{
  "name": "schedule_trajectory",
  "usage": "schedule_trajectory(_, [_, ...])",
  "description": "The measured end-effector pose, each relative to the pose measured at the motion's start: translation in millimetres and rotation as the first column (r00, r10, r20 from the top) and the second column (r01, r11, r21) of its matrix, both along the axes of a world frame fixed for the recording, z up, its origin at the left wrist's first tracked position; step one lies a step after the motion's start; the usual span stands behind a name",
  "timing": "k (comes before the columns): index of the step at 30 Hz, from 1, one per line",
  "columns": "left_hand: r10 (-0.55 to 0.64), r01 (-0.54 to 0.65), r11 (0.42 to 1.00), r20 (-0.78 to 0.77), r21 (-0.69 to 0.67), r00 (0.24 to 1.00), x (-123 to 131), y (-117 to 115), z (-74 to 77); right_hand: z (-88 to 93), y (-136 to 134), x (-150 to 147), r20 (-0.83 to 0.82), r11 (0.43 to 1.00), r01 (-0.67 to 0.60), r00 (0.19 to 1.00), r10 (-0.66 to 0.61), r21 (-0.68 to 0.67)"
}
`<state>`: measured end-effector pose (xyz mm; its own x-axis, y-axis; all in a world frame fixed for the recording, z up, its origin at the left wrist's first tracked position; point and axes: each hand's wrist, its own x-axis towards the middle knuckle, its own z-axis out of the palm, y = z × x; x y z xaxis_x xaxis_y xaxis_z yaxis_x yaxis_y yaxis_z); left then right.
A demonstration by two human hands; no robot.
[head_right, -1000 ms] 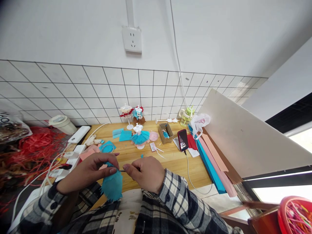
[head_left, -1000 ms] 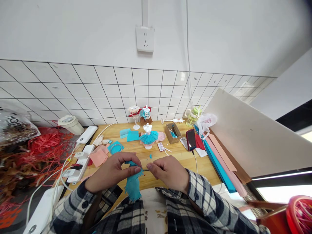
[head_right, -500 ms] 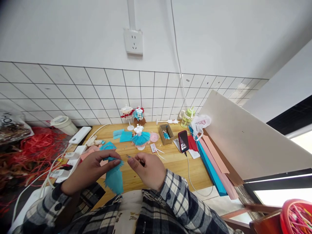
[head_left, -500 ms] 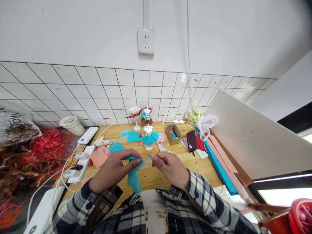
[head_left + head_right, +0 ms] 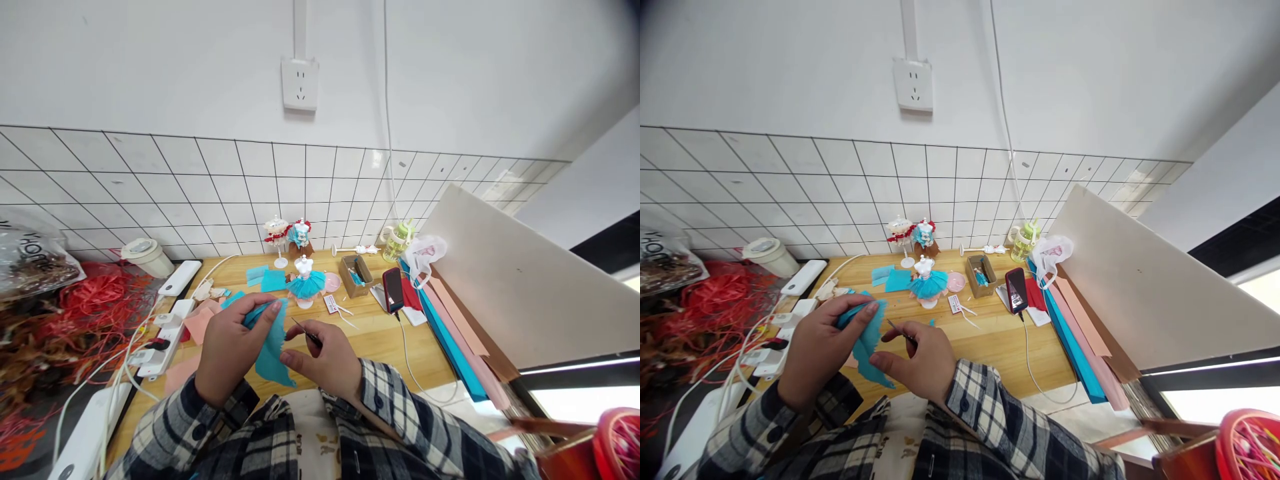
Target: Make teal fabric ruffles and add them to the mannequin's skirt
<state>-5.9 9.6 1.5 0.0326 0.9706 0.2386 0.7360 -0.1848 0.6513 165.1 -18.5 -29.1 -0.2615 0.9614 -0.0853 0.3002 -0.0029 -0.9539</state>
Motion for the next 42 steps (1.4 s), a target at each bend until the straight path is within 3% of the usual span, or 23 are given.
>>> schedule_trajectory(5, [-0.047, 0.048, 0.999, 0.047, -0.016, 0.998, 5, -4, -0.8, -1.0, 3, -5, -0.050, 0.998, 0.063, 0.997, -0.063, -0.001])
schedule_trajectory(7, [-0.076, 0.096, 0.990, 0.186, -0.101, 0.980, 2, -1, -6.1, -4.4, 5, -4, -0.092, 0.996, 0.081, 0.992, -0.083, -0.024])
schedule_trajectory(9, [-0.114, 0.218, 0.957, 0.440, -0.193, 0.891, -3, 4, -16.4, -7.6, 6, -2, -0.182, 0.995, 0.080, 0.979, -0.091, -0.065])
schedule_trajectory(11, [-0.117, 0.390, 0.890, 0.708, -0.237, 0.697, -7, 9, -30.5, -8.5, 7, 0, -0.283, 0.991, 0.078, 0.953, -0.106, -0.109])
schedule_trajectory(13, [-0.077, 0.594, 0.753, 0.859, -0.282, 0.505, -8, 12, -44.6, -6.5, 7, 1, -0.353, 0.985, 0.086, 0.926, -0.135, -0.149])
schedule_trajectory(15, [-0.049, 0.746, 0.594, 0.911, -0.303, 0.409, -7, 12, -54.3, -3.2, 7, 2, -0.392, 0.981, 0.080, 0.909, -0.145, -0.178])
schedule_trajectory(17, [-0.058, 0.805, 0.508, 0.921, -0.305, 0.386, -3, 9, -56.9, -0.7, 6, 3, -0.403, 0.980, 0.073, 0.904, -0.144, -0.187])
schedule_trajectory(19, [-0.089, 0.806, 0.519, 0.920, -0.285, 0.383, 0, 6, -52.3, -0.5, 6, 4, -0.396, 0.977, 0.091, 0.904, -0.162, -0.191])
schedule_trajectory(22, [-0.124, 0.771, 0.583, 0.909, -0.258, 0.398, 2, 3, -39.3, -2.6, 7, 5, -0.370, 0.969, 0.140, 0.906, -0.208, -0.202])
schedule_trajectory(25, [-0.102, 0.747, 0.588, 0.887, -0.311, 0.450, -1, 0, -30.3, -3.3, 7, 4, -0.338, 0.971, 0.157, 0.917, -0.212, -0.183])
schedule_trajectory(31, [0.059, 0.590, 0.673, 0.827, -0.447, 0.560, 0, -3, -31.6, -2.3, 5, 5, -0.266, 0.977, 0.196, 0.941, -0.212, -0.085])
schedule_trajectory(33, [0.074, 0.561, 0.699, 0.825, -0.443, 0.560, 2, -4, -31.2, -2.1, 5, 5, -0.248, 0.977, 0.199, 0.945, -0.213, -0.079])
schedule_trajectory(37, [0.043, 0.576, 0.692, 0.821, -0.436, 0.570, 5, -5, -28.1, -0.3, 4, 6, -0.197, 0.981, 0.191, 0.961, -0.194, -0.035])
schedule_trajectory(42, [0.086, 0.504, 0.745, 0.813, -0.436, 0.576, 3, -5, -22.1, -2.4, -2, 10, -0.202, 0.990, 0.141, 0.970, -0.138, -0.001])
